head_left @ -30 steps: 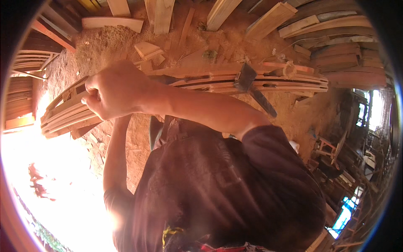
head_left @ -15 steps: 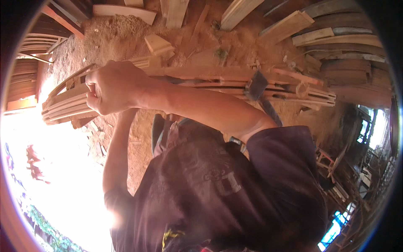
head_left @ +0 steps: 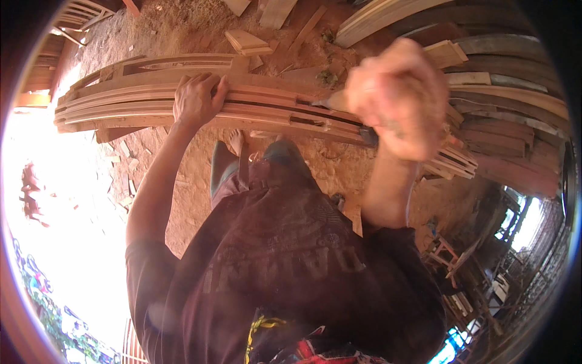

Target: The person uses a chisel and mallet to carve grooves into a long wooden plank. They repeatedly strike the chisel to remove wood, then inspect the carved sections and adjust the plank's position.

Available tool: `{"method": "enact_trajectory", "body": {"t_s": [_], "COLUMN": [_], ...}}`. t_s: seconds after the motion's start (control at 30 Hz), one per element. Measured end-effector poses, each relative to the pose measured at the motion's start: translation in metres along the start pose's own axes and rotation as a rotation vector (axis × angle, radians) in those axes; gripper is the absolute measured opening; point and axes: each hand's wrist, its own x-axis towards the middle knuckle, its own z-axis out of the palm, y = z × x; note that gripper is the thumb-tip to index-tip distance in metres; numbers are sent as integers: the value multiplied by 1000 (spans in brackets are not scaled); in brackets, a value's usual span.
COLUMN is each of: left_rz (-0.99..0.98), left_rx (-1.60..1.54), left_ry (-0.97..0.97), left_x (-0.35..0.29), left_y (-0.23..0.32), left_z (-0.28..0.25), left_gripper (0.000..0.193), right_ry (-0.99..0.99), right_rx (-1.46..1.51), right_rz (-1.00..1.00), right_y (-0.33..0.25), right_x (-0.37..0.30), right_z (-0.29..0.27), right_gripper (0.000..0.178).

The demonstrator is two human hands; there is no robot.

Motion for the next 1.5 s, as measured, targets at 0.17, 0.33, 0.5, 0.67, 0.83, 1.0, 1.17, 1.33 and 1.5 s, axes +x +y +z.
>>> {"method": "enact_trajectory", "body": {"t_s": [0.17, 0.33, 0.5, 0.67, 0.83, 1.0, 1.17, 1.33, 1.5], "left_rz": [26, -131, 202, 193, 99, 31, -49, -54, -58], "left_rx": [54, -75, -505, -981, -1284, -1209, -1260, -1192, -1166], "left_ry": [44, -106, 166, -54, 33, 18, -16, -4, 14], "left_x": [5, 7, 11, 34, 28, 30, 27, 31, 29], "left_y": [-3, 2, 103, 186, 169, 163, 177, 186, 188], "left_z": [6, 1, 7, -12, 17, 13, 16, 15, 13], "left_gripper": [37, 38, 42, 17, 27, 32, 33, 33, 34], "right_ry": [75, 161, 350, 288, 876, 782, 873, 608, 630], "right_rx": [218, -110, -652, -1939, -1236, -1401, -1471, -1028, -1334], "right_rz": [-46, 237, 24, 438, 985, 1257, 1098, 1515, 1032], "right_y": [6, -19, -21, -42, -53, -24, -34, -45, -59], "right_x": [-31, -20, -43, -157, -339, -328, -320, -293, -250], "right_z": [-29, 12, -4, -139, -298, -306, -309, -310, -261], "right_gripper": [34, 80, 75, 35, 56, 72, 80, 72, 59]}}
